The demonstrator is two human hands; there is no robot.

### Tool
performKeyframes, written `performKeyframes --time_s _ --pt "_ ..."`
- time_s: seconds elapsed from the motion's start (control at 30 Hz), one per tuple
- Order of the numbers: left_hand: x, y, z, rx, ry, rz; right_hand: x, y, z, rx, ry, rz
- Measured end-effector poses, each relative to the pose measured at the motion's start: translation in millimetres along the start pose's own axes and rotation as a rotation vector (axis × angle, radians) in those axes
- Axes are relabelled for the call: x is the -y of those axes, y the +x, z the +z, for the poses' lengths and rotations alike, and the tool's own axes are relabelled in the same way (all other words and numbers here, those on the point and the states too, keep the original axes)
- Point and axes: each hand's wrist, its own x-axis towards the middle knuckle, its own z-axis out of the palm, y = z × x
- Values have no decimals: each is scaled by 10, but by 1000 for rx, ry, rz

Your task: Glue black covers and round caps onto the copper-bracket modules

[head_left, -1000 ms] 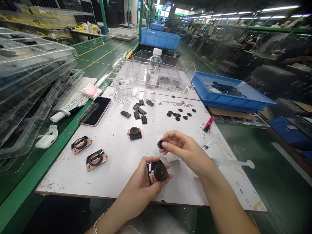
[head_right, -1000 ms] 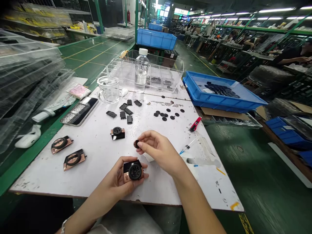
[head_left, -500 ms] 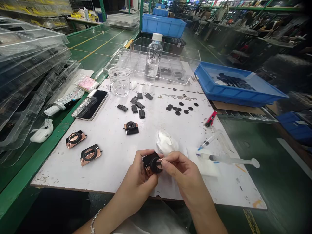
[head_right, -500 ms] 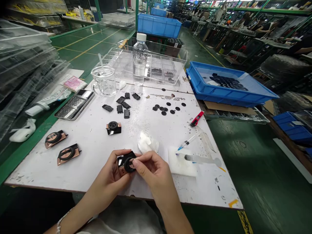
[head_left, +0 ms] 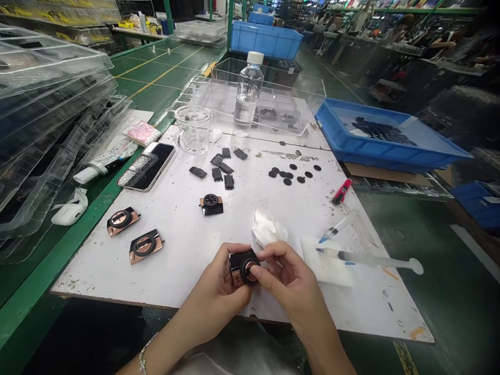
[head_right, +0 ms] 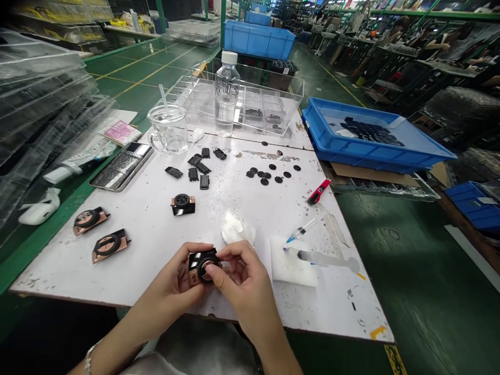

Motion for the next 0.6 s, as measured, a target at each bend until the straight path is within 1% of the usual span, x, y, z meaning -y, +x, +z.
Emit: performKeyframes --time_s 0.07,0.2,0.3,0.4,0.53,0.6 --pt "-6 -12 -9 22 -45 -5 22 -15 -50 23 -29 -35" --pt "-33 -34 -27 103 -146 -20 101 -50 -165 53 -84 -164" --pt "-41 -42 -46 143 -152 -33 164 -58 -215 134 -221 -261" --pt "-38 -46 -54 157 -130 -43 174 -55 -211 205 -353 -332" --pt "-36 -47 -45 146 -95 -34 119 -51 -177 209 -386 -354" --pt "-37 -47 -38 137 -88 -27 95 -51 -167 182 -399 -394"
